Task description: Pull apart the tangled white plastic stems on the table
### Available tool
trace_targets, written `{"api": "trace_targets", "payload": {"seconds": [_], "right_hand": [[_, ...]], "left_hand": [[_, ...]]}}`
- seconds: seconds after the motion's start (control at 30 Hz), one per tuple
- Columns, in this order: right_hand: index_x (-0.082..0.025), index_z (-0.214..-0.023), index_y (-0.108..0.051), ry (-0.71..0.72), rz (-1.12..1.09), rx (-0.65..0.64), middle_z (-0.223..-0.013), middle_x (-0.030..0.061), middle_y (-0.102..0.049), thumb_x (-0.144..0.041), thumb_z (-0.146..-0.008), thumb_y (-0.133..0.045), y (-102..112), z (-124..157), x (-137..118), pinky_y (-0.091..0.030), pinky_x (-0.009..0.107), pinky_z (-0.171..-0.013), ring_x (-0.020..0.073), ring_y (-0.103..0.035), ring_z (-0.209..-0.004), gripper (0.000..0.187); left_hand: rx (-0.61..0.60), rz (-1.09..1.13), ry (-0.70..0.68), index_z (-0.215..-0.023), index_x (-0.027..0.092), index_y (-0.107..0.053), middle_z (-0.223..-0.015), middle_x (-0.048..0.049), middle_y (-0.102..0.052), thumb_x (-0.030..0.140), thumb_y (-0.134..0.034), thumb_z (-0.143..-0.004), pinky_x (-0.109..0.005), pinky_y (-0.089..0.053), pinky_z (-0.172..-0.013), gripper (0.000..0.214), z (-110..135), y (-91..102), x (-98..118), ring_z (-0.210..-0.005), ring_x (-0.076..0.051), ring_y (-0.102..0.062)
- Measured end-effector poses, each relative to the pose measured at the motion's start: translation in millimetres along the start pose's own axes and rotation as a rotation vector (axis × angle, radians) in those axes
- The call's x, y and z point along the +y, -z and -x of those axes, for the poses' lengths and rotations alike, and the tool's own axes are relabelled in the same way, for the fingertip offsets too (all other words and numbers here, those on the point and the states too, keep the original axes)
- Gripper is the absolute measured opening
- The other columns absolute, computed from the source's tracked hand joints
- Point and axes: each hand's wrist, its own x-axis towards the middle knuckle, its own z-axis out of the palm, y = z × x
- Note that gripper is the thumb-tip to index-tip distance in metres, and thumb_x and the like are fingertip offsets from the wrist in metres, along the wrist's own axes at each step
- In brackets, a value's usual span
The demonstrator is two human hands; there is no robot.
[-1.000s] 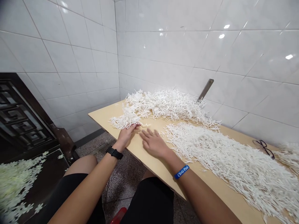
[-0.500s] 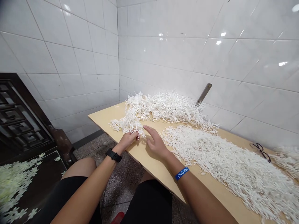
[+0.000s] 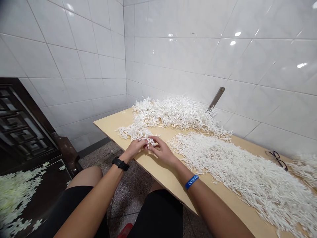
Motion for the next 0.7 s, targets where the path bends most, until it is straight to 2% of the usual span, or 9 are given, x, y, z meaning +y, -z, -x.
{"api": "trace_targets", "payload": {"seconds": [0.1, 0.33, 0.5, 0.6, 0.7], "right_hand": [[-0.025, -0.122, -0.054, 0.010, -0.012, 0.008, -0.123, 0.0089, -0.058, -0.032, -0.086, -0.057, 2.0, 0.5, 0.4, -0.048, 0.038, -0.091, 0.0224, -0.059, -0.106, 0.036], [-0.020, -0.101, -0.059, 0.046, 0.130, 0.176, -0.100, 0.0053, -0.064, -0.029, -0.084, -0.055, -3.0, -1.9, 2.6, -0.047, 0.032, -0.078, 0.0198, -0.059, -0.092, 0.020], [-0.018, -0.092, -0.057, 0.024, 0.114, 0.180, -0.088, 0.0032, -0.063, -0.021, -0.082, -0.048, -5.4, -1.9, 1.2, -0.047, 0.030, -0.072, 0.0178, -0.060, -0.081, 0.014], [-0.019, -0.092, -0.057, 0.027, 0.114, 0.165, -0.088, 0.0033, -0.062, -0.024, -0.081, -0.053, -3.8, -1.0, 0.4, -0.046, 0.029, -0.070, 0.0179, -0.059, -0.080, 0.012], [-0.019, -0.095, -0.057, 0.035, 0.016, 0.112, -0.091, 0.0041, -0.062, -0.027, -0.082, -0.057, -1.6, 0.7, -2.7, -0.046, 0.029, -0.071, 0.0183, -0.059, -0.083, 0.015]], "left_hand": [[0.003, -0.008, 0.000, -0.058, 0.017, -0.053, -0.062, -0.0005, -0.053, 0.036, -0.049, -0.077, -0.028, -0.040, -0.064, 0.026, 0.0, 0.0, -0.7, -0.062, -0.014, -0.049], [-0.043, -0.072, -0.013, -0.063, 0.017, -0.057, -0.067, -0.0022, -0.059, 0.039, -0.048, -0.079, -0.028, -0.043, -0.071, 0.028, 0.5, -3.7, 0.9, -0.069, -0.017, -0.055], [-0.051, -0.218, 0.022, -0.065, 0.018, -0.060, -0.071, -0.0020, -0.062, 0.039, -0.045, -0.080, -0.026, -0.044, -0.071, 0.030, 2.5, -4.3, 2.3, -0.072, -0.018, -0.058], [-0.042, -0.256, 0.021, -0.065, 0.019, -0.060, -0.072, -0.0014, -0.064, 0.037, -0.043, -0.080, -0.026, -0.043, -0.070, 0.029, 4.2, -4.3, 4.7, -0.074, -0.018, -0.059], [-0.012, -0.274, 0.025, -0.066, 0.019, -0.060, -0.075, -0.0015, -0.066, 0.036, -0.043, -0.080, -0.026, -0.042, -0.071, 0.028, 4.9, -4.8, 6.7, -0.076, -0.018, -0.060]]}}
